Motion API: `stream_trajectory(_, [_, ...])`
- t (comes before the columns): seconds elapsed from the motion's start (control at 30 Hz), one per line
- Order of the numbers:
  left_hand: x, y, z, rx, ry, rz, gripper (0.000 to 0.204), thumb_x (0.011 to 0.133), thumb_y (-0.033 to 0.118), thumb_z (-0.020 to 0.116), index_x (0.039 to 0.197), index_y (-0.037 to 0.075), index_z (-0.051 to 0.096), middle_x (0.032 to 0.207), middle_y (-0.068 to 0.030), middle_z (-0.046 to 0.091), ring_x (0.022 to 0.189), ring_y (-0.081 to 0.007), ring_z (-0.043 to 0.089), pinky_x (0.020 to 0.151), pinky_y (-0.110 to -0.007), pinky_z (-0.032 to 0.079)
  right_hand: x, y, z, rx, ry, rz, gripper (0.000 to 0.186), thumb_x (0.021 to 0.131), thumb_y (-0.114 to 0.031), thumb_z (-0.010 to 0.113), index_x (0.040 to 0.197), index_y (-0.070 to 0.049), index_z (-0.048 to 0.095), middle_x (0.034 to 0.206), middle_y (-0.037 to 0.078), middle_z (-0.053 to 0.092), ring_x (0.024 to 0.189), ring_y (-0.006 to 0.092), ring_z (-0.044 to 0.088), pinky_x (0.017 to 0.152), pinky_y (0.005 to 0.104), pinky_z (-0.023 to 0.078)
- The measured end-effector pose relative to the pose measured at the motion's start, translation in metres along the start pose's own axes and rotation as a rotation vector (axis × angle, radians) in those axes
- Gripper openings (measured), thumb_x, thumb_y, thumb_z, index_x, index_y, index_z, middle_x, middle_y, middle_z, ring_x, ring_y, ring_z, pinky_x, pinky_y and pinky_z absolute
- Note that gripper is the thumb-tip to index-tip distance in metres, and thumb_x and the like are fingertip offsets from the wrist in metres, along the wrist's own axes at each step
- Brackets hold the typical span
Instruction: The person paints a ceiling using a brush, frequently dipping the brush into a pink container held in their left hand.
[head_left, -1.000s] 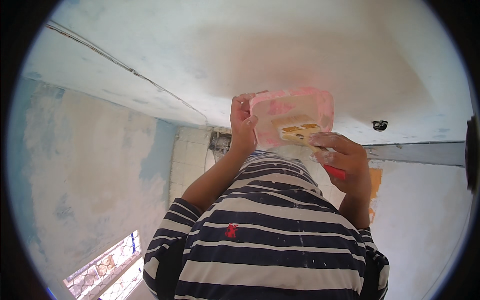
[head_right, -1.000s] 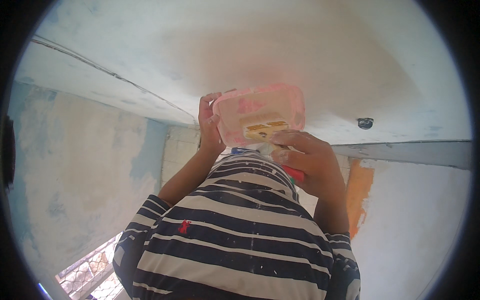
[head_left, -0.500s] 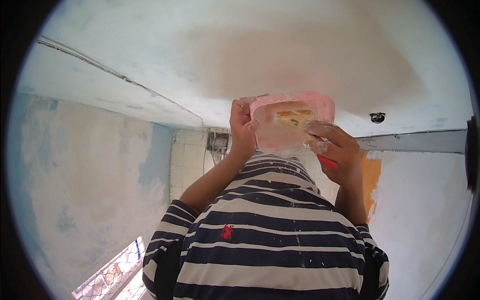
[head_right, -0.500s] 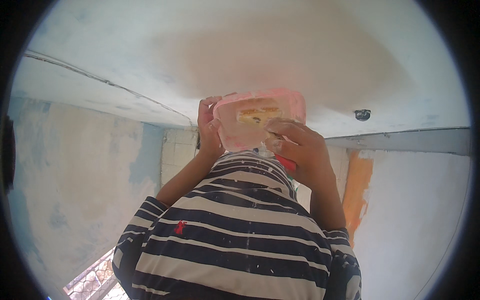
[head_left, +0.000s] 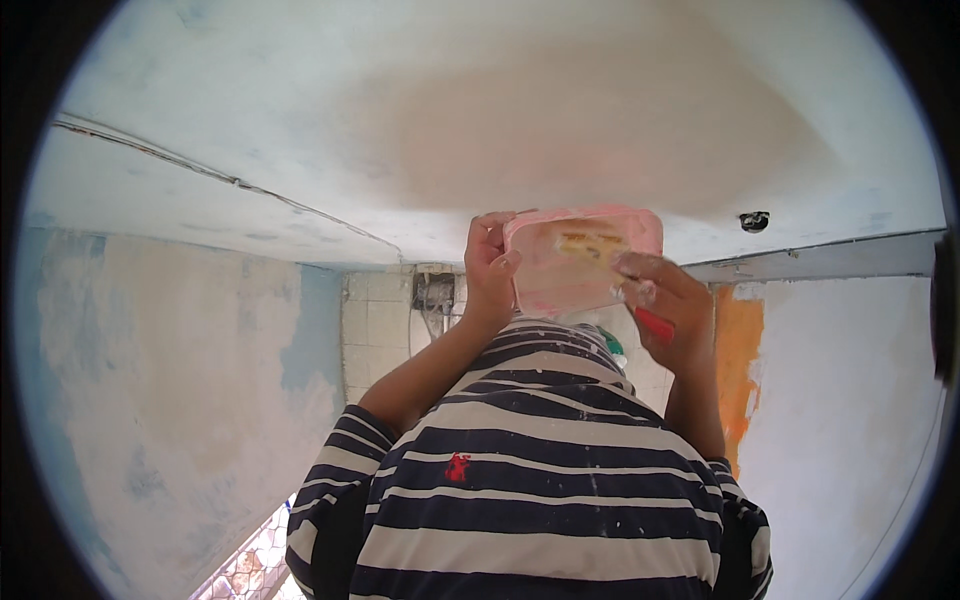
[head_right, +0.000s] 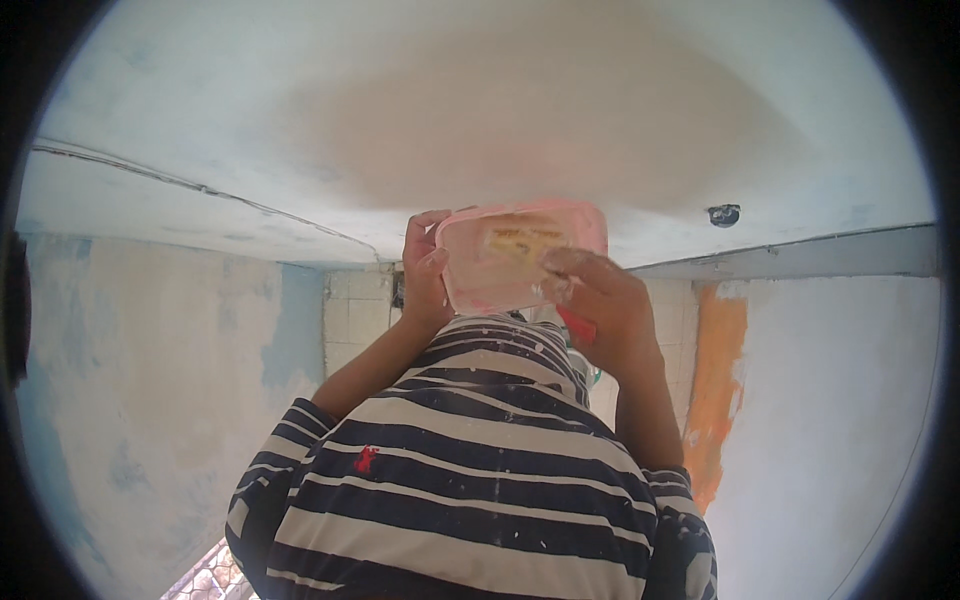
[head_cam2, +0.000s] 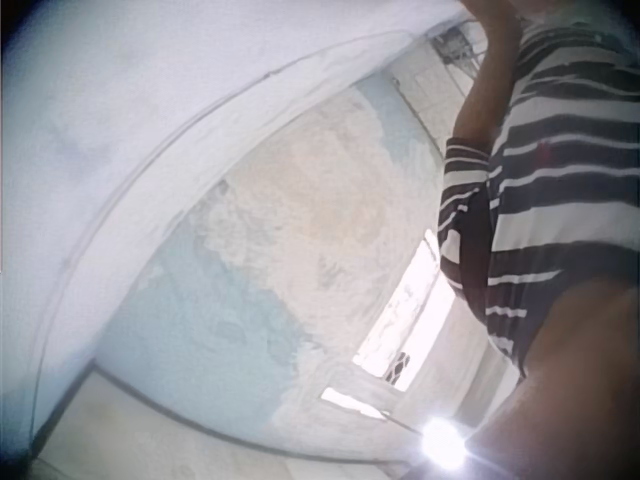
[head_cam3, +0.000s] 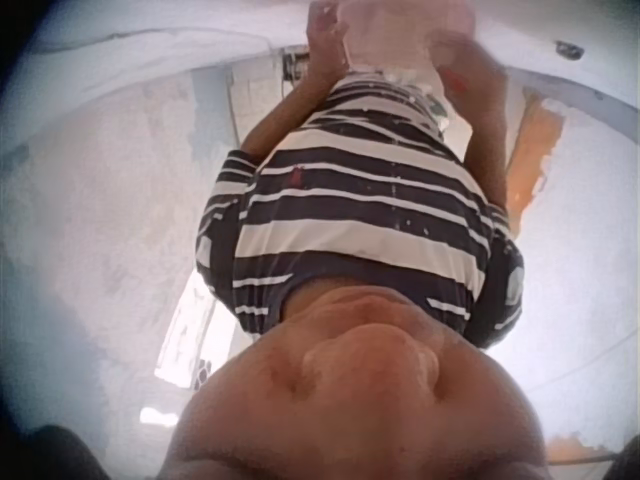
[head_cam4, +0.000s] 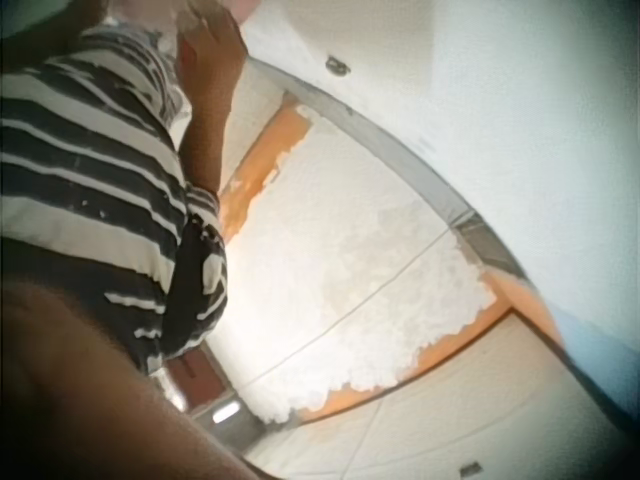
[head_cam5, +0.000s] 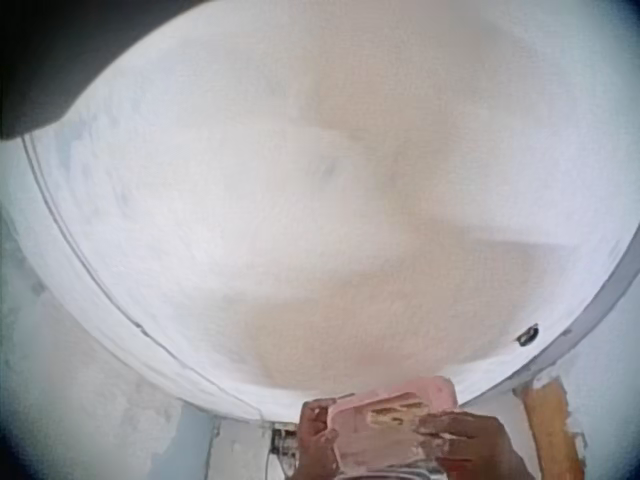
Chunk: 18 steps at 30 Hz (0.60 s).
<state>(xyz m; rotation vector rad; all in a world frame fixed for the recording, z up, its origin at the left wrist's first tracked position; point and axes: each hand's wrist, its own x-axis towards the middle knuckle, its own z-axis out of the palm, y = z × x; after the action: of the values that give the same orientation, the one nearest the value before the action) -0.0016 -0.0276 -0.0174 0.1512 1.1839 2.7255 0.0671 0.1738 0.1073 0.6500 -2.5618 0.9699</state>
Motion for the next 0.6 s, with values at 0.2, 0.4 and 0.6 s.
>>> stream_trajectory(0.2, [0.003, 0.007, 0.006, -0.064, 0.014, -0.094, 0.042, 0.083, 0.010, 0.055, 0.122, 0.003, 0.039, 0.124, -0.0202, 0.056, 0.114, -0.0268, 0.056, 0.099, -0.041, 0.047, -0.009, 0.003, -0.003, 0.024, 0.042, 0.038, 0.022, 0.071, 0.009, 0.072, 0.087, -0.003, 0.062, 0.102, 0.015, 0.069, 0.091, 0.0302, 0.069, 0.076, 0.0337, 0.056])
stream_trajectory(0.4, [0.008, 0.004, 0.002, -0.026, 0.111, -0.184, 0.036, 0.088, 0.011, 0.049, 0.122, 0.003, 0.039, 0.115, -0.0170, 0.056, 0.108, -0.0260, 0.058, 0.095, -0.040, 0.050, -0.039, 0.012, -0.009, 0.553, 0.469, 0.165, 0.020, 0.079, 0.008, 0.070, 0.094, -0.002, 0.061, 0.098, 0.022, 0.068, 0.092, 0.0322, 0.069, 0.076, 0.0401, 0.058])
stream_trajectory(0.6, [0.007, -0.007, 0.000, 0.007, 0.160, -0.267, 0.031, 0.092, 0.010, 0.042, 0.122, 0.003, 0.039, 0.116, -0.0165, 0.055, 0.109, -0.0270, 0.058, 0.092, -0.042, 0.052, -0.068, 0.035, -0.017, 1.037, 0.898, 0.363, 0.022, 0.082, 0.007, 0.066, 0.100, -0.003, 0.058, 0.103, 0.018, 0.066, 0.098, 0.0294, 0.067, 0.075, 0.0359, 0.062])
